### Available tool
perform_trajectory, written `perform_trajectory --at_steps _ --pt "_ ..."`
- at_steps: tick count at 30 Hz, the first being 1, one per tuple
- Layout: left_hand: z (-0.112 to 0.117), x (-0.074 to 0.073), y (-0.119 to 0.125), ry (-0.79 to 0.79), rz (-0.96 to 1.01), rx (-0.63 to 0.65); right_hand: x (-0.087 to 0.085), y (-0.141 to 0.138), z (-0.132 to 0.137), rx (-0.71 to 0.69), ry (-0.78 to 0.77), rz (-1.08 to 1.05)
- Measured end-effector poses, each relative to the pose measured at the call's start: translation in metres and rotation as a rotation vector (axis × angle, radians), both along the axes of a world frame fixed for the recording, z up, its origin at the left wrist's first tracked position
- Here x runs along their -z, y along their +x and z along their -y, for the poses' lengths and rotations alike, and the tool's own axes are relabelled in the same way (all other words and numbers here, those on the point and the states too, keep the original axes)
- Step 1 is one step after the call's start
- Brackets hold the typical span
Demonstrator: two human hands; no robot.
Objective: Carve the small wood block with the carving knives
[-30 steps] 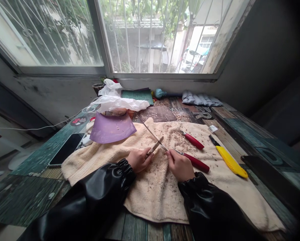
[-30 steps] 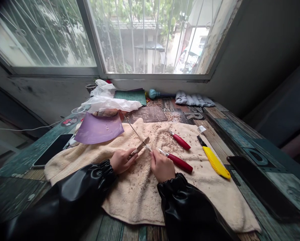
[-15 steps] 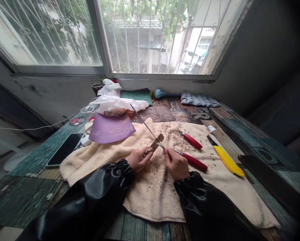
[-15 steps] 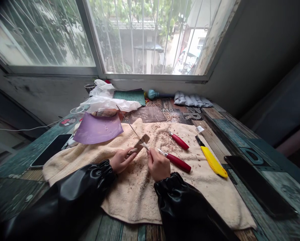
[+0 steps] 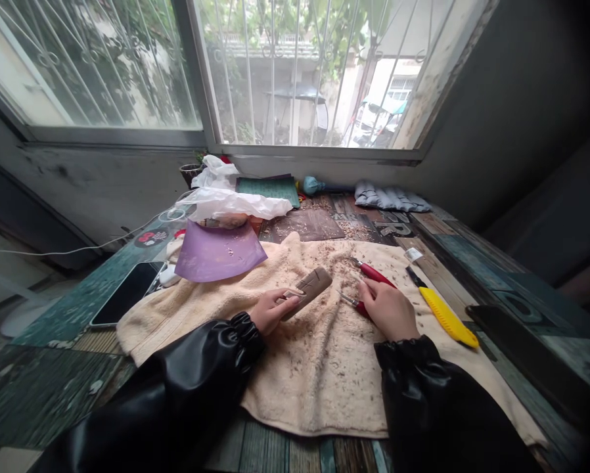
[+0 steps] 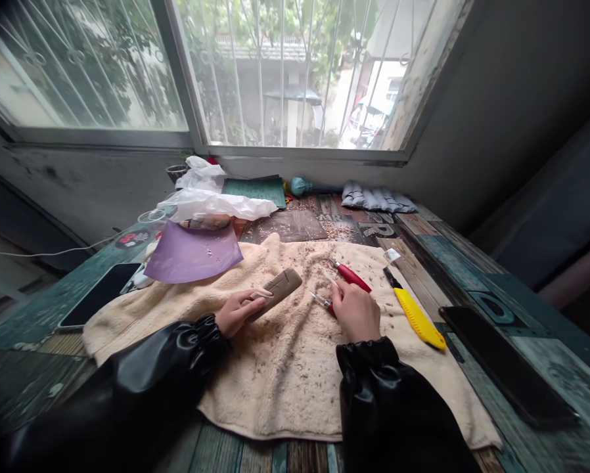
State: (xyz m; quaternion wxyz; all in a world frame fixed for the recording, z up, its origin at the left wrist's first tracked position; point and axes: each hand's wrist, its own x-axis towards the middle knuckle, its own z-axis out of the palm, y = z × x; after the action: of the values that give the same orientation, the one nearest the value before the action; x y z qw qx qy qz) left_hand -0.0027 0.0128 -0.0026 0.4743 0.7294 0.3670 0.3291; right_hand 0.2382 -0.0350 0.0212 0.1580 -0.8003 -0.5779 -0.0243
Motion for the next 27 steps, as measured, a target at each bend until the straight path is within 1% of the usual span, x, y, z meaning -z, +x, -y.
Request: perform_trajectory --at_steps 1,3,5,6,7,8,10,12,14,19,20,22,25,27 --pt "0.0 0.0 0.0 -0.012 0.011 -0.004 0.003 0.004 -0.001 -0.009 -0.01 0.01" --pt "-0.001 -0.001 0.0 -0.035 0.041 -0.017 0.008 0.008 -0.002 -0.023 0.055 0.039" --pt "-0.002 -0.002 0.001 -0.062 0.081 -0.04 0.008 0.01 -0.001 -0.048 0.144 0.045" --pt "-0.002 -0.003 0.001 -0.083 0.105 -0.055 0.006 0.011 0.0 -0.068 0.157 0.023" --pt "-0.002 -0.004 0.001 -0.113 0.129 -0.071 0.003 0.012 0.001 -0.089 0.139 -0.018" --pt "-0.002 -0.004 0.001 -0.153 0.152 -0.089 0.0 0.013 0.003 -0.115 0.089 -0.066" --pt "-0.002 -0.004 0.001 -0.254 0.191 -0.117 -0.005 0.016 0.007 -0.183 -0.061 -0.149" --pt "-0.002 -0.003 0.0 -0.336 0.232 -0.12 -0.006 0.02 0.009 -0.251 -0.184 -0.154" --pt "-0.003 -0.001 0.0 -0.369 0.288 -0.092 -0.003 0.023 0.01 -0.296 -0.242 -0.099" --pt "-0.002 -0.004 0.001 -0.384 0.361 0.06 0.005 0.029 0.01 -0.296 -0.282 -0.008" --pt "-0.001 -0.005 0.002 -0.394 0.378 0.078 0.005 0.029 0.01 -0.295 -0.262 -0.012" --pt "0.0 -0.007 0.002 -0.424 0.419 0.1 0.003 0.028 0.009 -0.287 -0.154 -0.056" --pt "0.001 -0.007 0.002 -0.489 0.473 0.127 -0.003 0.019 0.008 -0.284 0.069 -0.244" --pt "0.001 -0.006 0.002 -0.535 0.51 0.138 -0.008 0.007 0.006 -0.327 0.147 -0.374"
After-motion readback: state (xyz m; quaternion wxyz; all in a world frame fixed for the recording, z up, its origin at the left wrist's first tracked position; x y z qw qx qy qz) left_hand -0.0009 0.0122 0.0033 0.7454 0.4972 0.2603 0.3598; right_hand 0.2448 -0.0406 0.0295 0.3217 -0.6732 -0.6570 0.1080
